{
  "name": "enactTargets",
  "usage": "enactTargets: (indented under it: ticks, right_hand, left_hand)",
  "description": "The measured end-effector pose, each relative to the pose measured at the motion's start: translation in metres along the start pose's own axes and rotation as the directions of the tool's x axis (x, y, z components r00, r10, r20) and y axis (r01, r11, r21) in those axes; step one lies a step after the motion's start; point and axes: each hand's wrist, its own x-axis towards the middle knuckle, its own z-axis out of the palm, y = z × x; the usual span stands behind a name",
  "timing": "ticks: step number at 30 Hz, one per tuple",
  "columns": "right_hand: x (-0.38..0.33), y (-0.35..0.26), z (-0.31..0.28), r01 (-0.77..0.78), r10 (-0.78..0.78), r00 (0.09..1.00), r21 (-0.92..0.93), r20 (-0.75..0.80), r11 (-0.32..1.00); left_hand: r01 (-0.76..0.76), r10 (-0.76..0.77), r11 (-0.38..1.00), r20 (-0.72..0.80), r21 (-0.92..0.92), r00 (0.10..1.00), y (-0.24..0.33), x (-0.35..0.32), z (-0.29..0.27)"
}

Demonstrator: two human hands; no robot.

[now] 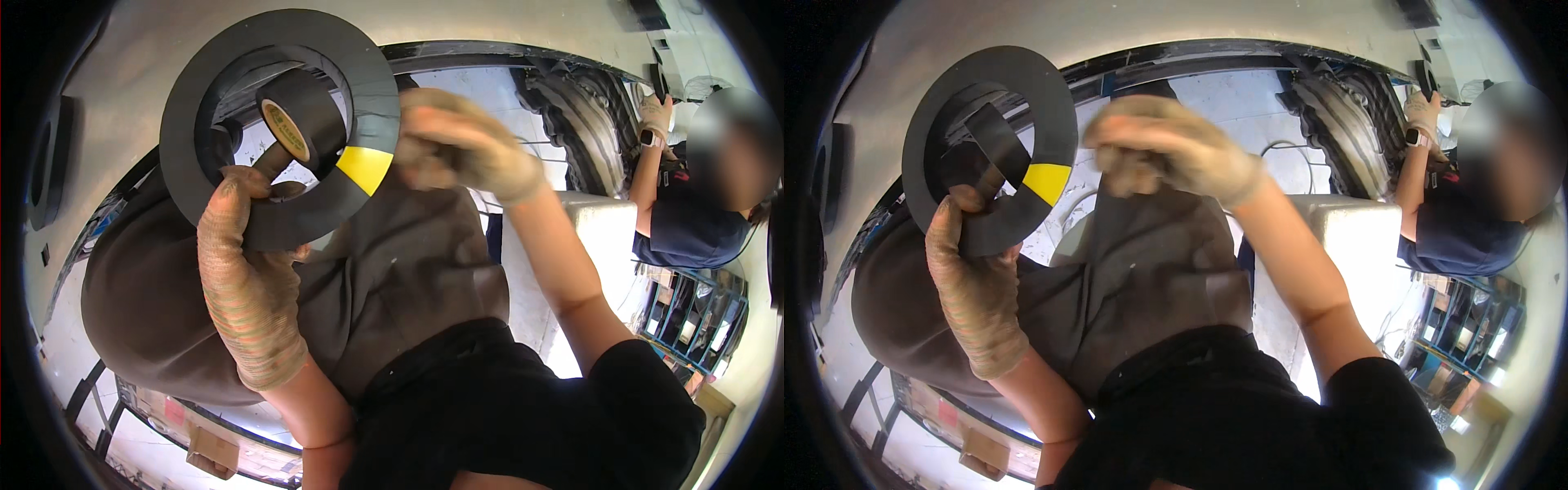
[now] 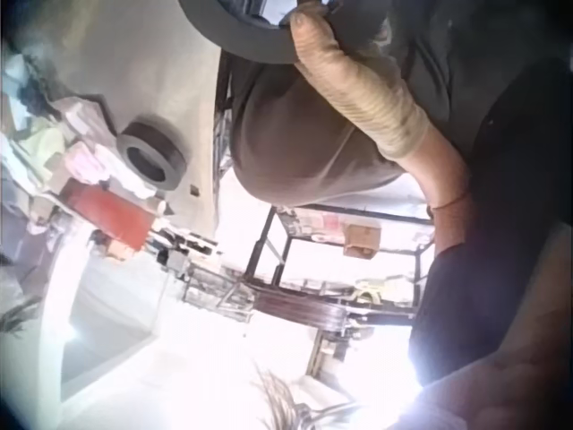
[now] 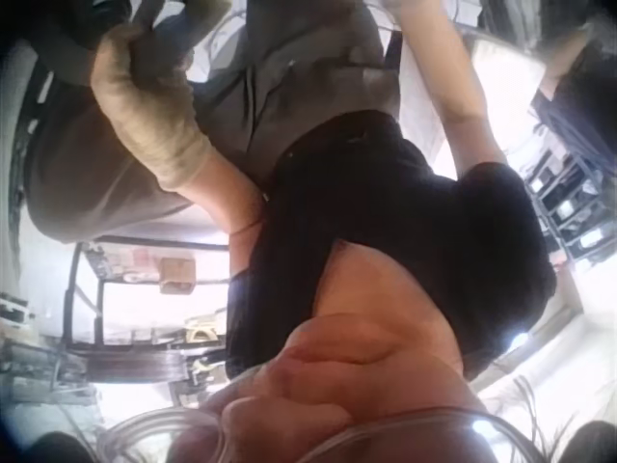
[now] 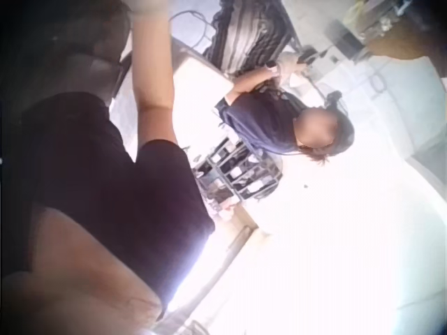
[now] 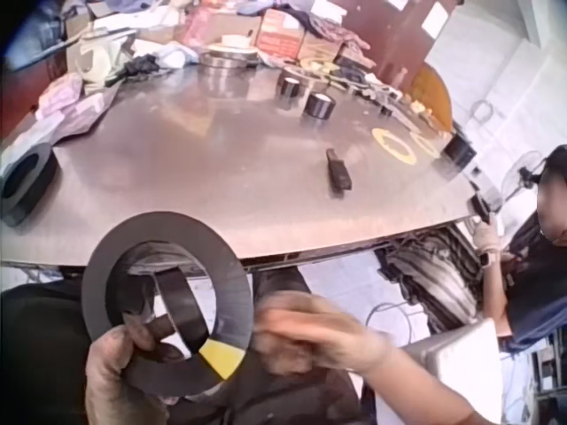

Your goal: The recorder applies black electrical tape to circular yellow gaskets on a workshop table.

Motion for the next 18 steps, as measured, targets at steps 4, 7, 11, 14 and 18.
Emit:
enactTargets:
  ticks: [4, 7, 11, 14, 18]
  right_hand:
    - [-0.013, -0.070, 0.051, -0.026, 0.023, 1.000, -0.348, -0.013, 0.937]
    - [0.010, -0.075, 0.080, -0.147, 0.157, 0.988, -0.389, -0.005, 0.909]
    - [0.045, -0.065, 0.079, 0.234, -0.129, 0.957, -0.428, 0.260, 0.873]
    - [0.008, -0.105, 0.090, -0.104, 0.219, 0.965, -0.560, 0.143, 0.822]
    - [-0.037, -0.024, 0.068, -0.584, 0.590, 0.806, -0.231, -0.051, 0.778]
  left_hand:
    - [-0.057, 0.059, 0.997, -0.054, 0.042, 0.997, -0.008, -0.002, 0.001]
    - [-0.217, 0.209, 0.958, 0.060, 0.188, 0.976, -0.008, 0.000, -0.008]
    - [-0.090, 0.081, 0.995, -0.194, -0.036, 0.978, -0.008, -0.003, 0.013]
    - [-0.245, 0.245, 0.969, 0.008, -0.019, 0.969, -0.005, 0.005, -0.015]
    - [-0.150, 0.150, 0.988, 0.003, 0.035, 0.989, 0.007, 0.015, 0.001]
